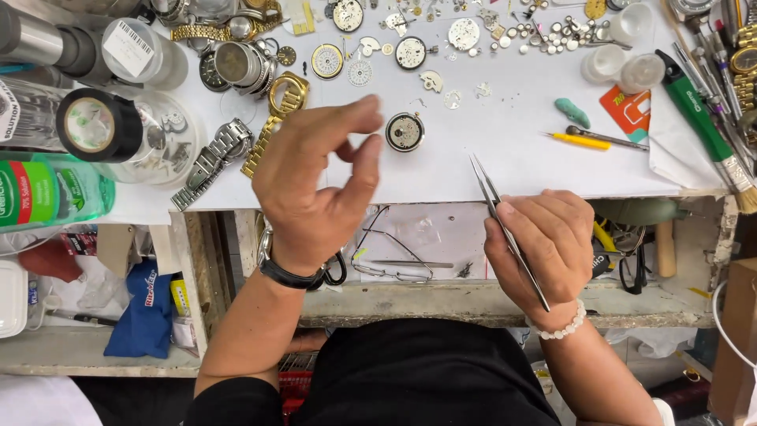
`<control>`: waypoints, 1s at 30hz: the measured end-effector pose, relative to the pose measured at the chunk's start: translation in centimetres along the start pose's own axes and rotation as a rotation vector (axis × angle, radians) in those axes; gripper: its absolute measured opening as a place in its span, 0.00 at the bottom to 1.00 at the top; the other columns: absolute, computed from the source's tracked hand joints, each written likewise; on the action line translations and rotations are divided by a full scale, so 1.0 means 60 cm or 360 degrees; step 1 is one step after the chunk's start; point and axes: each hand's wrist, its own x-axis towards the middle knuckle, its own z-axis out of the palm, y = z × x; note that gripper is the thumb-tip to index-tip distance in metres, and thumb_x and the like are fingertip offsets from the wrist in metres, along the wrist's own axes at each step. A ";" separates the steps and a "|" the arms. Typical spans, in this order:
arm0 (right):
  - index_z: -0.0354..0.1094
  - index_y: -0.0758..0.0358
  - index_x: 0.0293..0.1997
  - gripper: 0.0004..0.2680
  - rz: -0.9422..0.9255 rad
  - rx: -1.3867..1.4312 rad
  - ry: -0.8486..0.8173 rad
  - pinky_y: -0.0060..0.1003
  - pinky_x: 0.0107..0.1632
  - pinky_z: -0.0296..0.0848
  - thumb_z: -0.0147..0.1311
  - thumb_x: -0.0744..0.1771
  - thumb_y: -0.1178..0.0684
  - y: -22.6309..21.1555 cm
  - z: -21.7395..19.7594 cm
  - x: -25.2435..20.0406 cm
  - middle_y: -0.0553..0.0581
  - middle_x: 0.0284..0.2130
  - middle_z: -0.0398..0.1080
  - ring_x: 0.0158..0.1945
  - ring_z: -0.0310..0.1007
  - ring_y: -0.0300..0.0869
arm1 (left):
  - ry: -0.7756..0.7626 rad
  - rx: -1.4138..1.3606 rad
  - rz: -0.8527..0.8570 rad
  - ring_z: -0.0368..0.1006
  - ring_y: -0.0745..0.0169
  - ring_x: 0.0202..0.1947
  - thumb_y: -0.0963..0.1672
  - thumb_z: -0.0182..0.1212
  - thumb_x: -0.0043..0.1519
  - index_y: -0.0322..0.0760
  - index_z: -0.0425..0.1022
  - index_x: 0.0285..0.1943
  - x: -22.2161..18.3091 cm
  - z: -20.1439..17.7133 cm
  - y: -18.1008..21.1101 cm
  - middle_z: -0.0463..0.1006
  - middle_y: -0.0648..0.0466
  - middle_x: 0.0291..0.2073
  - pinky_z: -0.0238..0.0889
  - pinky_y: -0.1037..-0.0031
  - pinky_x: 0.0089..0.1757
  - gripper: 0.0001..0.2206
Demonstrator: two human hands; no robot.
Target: Using tweezers to select and install tiny gears and components into a watch movement at a repair station.
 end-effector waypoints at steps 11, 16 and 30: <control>0.70 0.72 0.47 0.07 0.0025 -0.0042 -0.0110 0.50 0.45 0.67 0.62 0.67 0.67 -0.004 0.007 0.009 0.68 0.40 0.75 0.39 0.72 0.57 | 0.0085 -0.0032 -0.0532 0.70 0.67 0.30 0.41 0.61 0.71 0.38 0.73 0.60 -0.042 -0.008 -0.028 0.82 0.48 0.45 0.61 0.77 0.34 0.10; 0.70 0.73 0.46 0.06 0.0045 -0.0041 -0.0116 0.50 0.45 0.69 0.62 0.67 0.67 -0.007 0.009 0.011 0.69 0.40 0.75 0.39 0.73 0.57 | 0.0074 -0.0019 -0.0501 0.69 0.66 0.29 0.41 0.61 0.71 0.37 0.74 0.59 -0.042 -0.007 -0.031 0.82 0.49 0.44 0.61 0.77 0.33 0.09; 0.70 0.75 0.45 0.04 0.0123 -0.0054 -0.0123 0.53 0.48 0.71 0.59 0.68 0.65 -0.014 0.002 0.017 0.71 0.39 0.74 0.39 0.74 0.59 | 0.0083 0.0034 -0.0452 0.72 0.66 0.29 0.41 0.61 0.70 0.36 0.75 0.57 -0.036 -0.007 -0.028 0.83 0.51 0.43 0.62 0.75 0.33 0.08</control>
